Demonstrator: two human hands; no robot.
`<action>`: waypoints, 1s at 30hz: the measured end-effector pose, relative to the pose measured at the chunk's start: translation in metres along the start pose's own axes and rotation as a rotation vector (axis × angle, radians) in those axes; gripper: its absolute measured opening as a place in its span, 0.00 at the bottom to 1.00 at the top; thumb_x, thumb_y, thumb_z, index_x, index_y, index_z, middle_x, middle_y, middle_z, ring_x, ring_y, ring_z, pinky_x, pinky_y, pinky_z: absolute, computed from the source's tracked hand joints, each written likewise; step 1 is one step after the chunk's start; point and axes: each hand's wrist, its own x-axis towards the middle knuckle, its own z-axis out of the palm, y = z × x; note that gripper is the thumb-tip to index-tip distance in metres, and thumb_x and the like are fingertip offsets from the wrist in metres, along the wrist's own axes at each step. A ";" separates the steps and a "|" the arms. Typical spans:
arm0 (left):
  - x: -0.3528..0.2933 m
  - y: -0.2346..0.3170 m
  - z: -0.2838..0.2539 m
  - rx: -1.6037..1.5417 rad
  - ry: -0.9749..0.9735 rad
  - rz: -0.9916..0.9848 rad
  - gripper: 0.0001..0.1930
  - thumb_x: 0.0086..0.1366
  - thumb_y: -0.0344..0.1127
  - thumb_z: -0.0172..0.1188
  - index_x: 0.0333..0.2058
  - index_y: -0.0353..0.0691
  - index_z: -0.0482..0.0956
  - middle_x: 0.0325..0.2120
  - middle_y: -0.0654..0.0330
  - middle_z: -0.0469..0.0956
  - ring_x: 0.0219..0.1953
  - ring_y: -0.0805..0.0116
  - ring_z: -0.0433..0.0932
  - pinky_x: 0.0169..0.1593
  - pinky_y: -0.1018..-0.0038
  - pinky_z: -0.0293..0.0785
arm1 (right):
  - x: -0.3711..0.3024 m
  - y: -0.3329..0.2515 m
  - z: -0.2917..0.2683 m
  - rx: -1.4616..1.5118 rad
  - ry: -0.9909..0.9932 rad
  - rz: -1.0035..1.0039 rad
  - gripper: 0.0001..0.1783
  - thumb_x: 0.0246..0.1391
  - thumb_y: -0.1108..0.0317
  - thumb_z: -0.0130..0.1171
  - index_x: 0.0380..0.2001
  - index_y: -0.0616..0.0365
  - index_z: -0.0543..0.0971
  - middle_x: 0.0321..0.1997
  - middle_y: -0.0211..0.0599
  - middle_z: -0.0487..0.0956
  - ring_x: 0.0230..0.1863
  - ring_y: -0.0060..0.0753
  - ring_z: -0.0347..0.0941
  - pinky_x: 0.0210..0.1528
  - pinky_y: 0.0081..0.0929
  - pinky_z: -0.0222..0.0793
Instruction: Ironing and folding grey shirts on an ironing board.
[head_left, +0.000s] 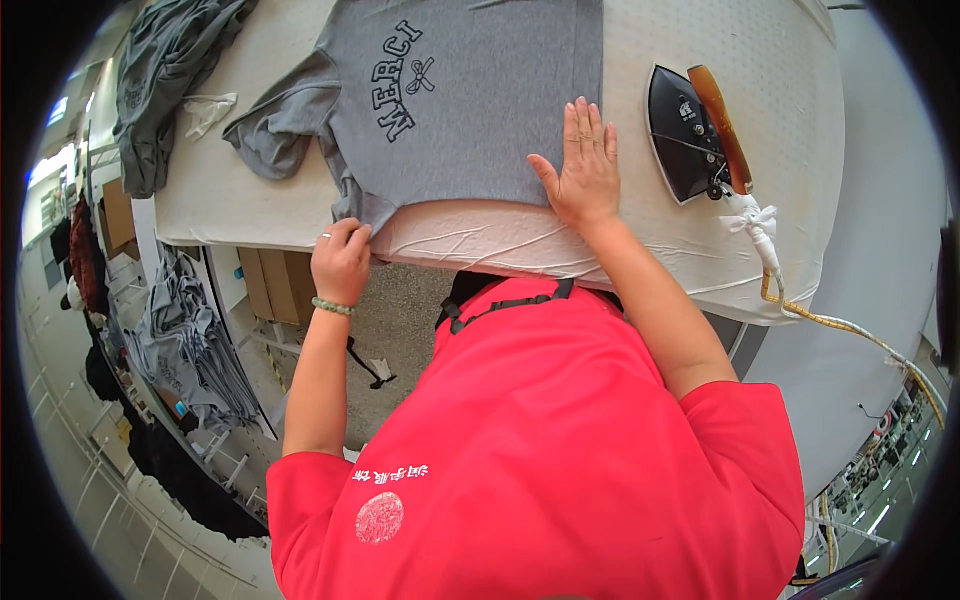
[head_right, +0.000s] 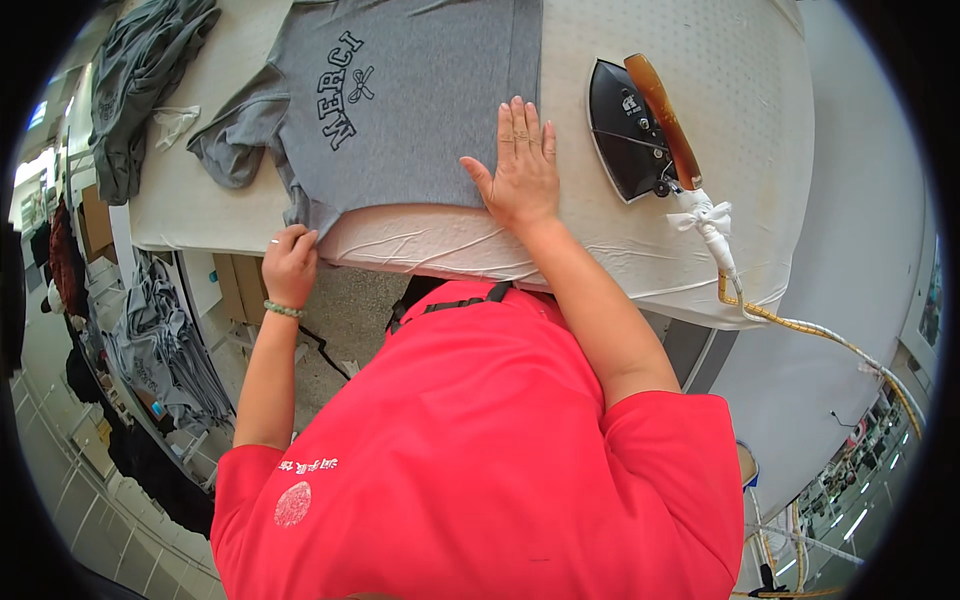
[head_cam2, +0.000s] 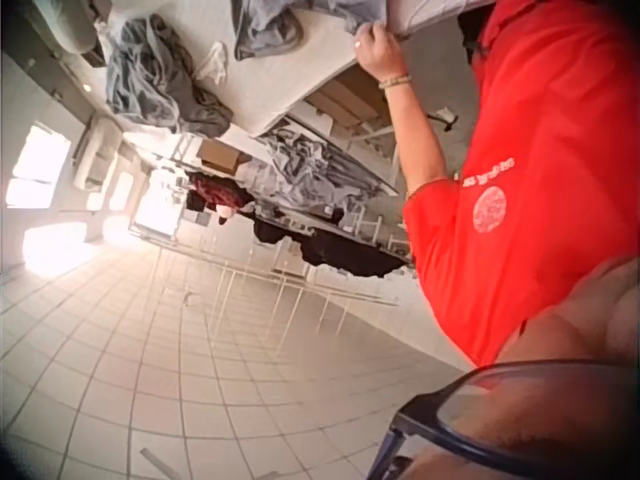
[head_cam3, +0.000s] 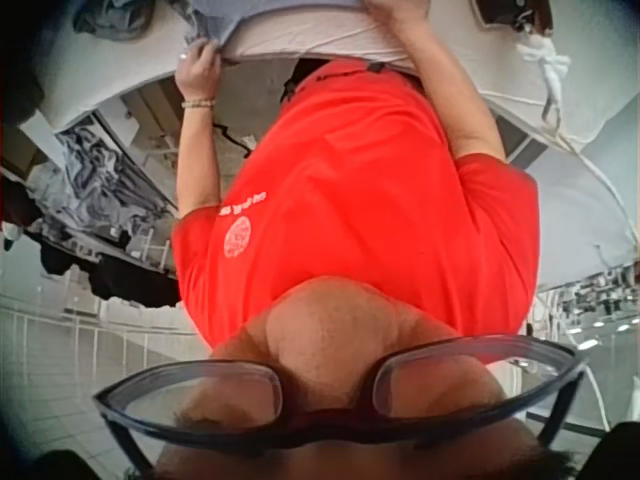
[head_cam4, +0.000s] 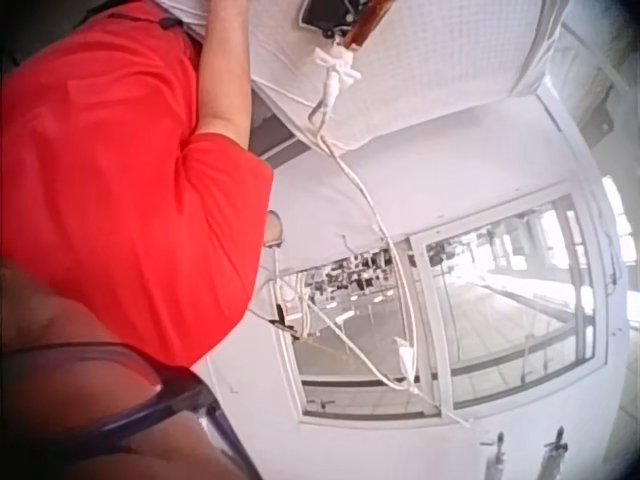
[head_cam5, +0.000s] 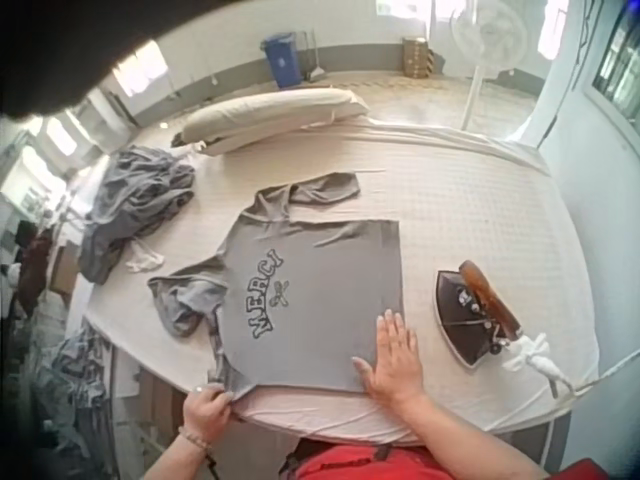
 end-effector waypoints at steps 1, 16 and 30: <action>-0.001 0.004 -0.005 0.011 -0.075 -0.041 0.18 0.56 0.25 0.63 0.48 0.37 0.82 0.47 0.53 0.79 0.48 0.49 0.79 0.54 0.54 0.74 | 0.000 -0.001 0.001 -0.011 -0.016 -0.011 0.52 0.68 0.32 0.48 0.79 0.61 0.53 0.84 0.47 0.54 0.84 0.49 0.47 0.82 0.53 0.39; 0.155 0.166 0.104 -0.432 0.066 0.174 0.21 0.69 0.30 0.61 0.60 0.33 0.77 0.66 0.49 0.73 0.71 0.48 0.68 0.72 0.55 0.66 | -0.032 0.017 -0.067 0.303 -0.132 0.287 0.21 0.57 0.63 0.69 0.53 0.55 0.81 0.52 0.43 0.82 0.54 0.44 0.79 0.56 0.45 0.74; 0.164 0.180 0.127 -0.214 -0.046 0.256 0.30 0.74 0.42 0.56 0.69 0.33 0.67 0.74 0.49 0.62 0.77 0.50 0.59 0.78 0.54 0.53 | -0.015 0.021 -0.050 0.349 -0.083 0.297 0.10 0.51 0.71 0.70 0.35 0.60 0.81 0.38 0.42 0.82 0.35 0.41 0.81 0.38 0.37 0.77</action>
